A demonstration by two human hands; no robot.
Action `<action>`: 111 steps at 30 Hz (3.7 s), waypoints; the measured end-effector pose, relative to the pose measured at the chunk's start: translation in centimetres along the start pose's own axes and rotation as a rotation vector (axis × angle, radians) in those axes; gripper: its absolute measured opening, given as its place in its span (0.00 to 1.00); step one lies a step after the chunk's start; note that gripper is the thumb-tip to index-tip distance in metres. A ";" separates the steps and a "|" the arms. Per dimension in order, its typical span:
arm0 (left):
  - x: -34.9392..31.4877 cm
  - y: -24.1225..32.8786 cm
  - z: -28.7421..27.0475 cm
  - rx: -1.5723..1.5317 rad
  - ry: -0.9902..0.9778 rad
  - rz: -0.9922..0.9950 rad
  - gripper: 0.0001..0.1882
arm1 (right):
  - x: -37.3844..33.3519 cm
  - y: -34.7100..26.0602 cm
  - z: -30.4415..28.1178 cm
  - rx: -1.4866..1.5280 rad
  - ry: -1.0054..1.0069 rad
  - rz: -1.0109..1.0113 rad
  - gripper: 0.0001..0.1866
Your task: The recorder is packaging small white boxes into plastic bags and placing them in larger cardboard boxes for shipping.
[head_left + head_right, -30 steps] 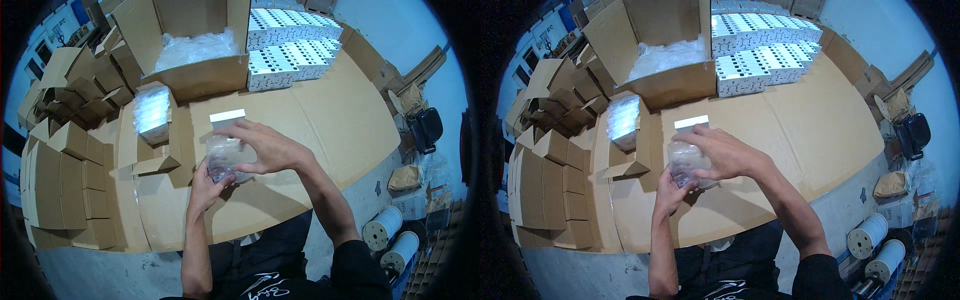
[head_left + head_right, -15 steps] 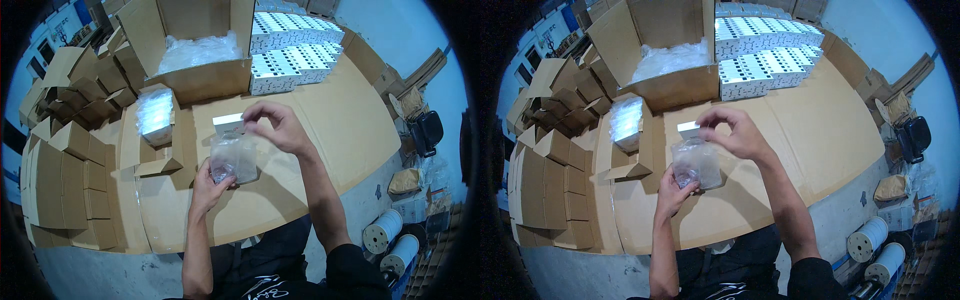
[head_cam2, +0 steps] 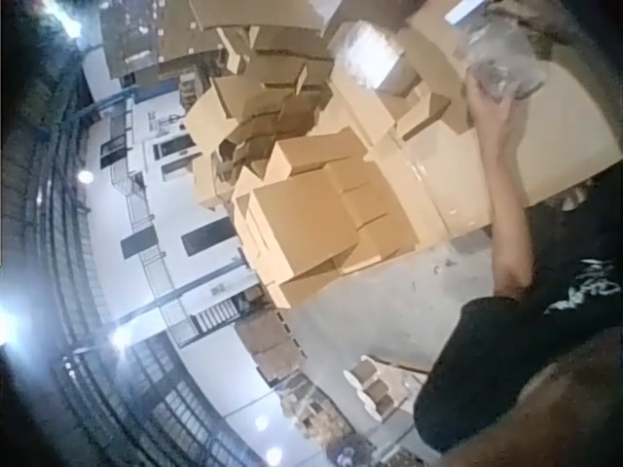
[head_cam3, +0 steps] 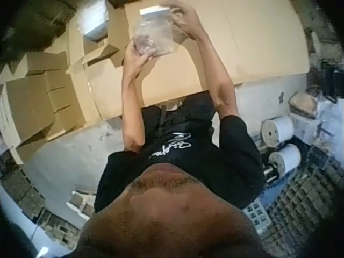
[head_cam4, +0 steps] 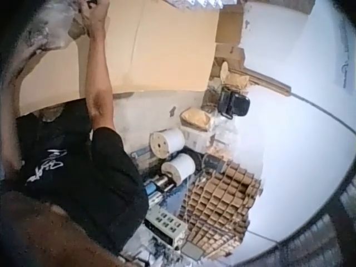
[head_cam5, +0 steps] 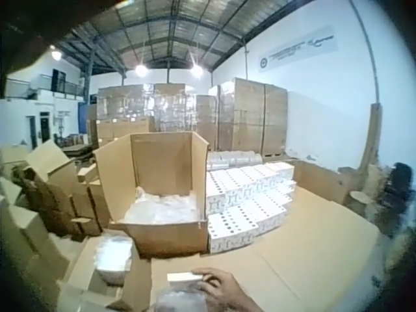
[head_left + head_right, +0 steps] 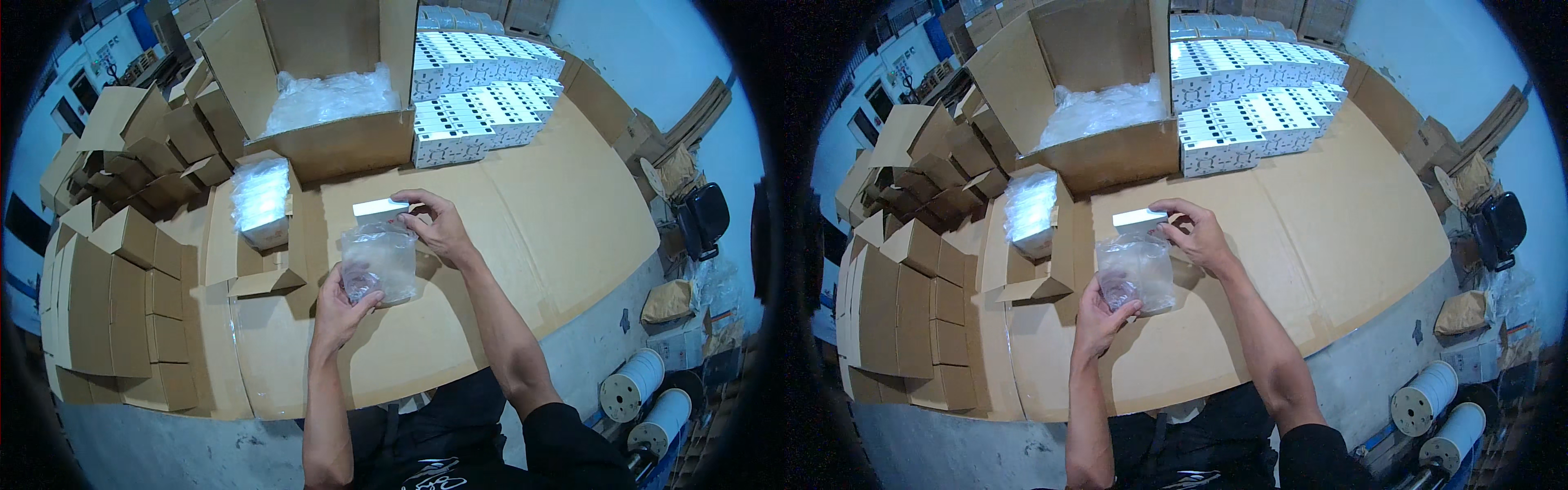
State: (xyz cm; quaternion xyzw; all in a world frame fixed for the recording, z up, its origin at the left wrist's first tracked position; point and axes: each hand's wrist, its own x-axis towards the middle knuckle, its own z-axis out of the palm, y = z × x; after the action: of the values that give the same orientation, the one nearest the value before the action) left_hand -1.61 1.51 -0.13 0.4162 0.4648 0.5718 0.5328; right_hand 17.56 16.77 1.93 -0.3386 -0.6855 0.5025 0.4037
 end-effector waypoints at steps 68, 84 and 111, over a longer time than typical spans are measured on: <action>5.9 0.9 0.3 0.205 0.316 0.095 0.19 | -1.2 1.4 2.7 0.570 -0.003 0.205 0.17; 6.4 2.3 2.4 -0.194 0.357 0.254 0.19 | -1.7 -1.8 2.5 0.458 0.043 0.101 0.19; 5.5 2.2 1.4 0.079 0.163 0.128 0.11 | -1.9 -0.3 1.1 0.343 -0.012 0.082 0.05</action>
State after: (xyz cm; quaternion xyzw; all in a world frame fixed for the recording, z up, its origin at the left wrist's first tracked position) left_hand -1.16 7.11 2.18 0.4179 0.5013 0.6179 0.4385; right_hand 17.41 14.63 1.62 -0.2894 -0.5775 0.6302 0.4308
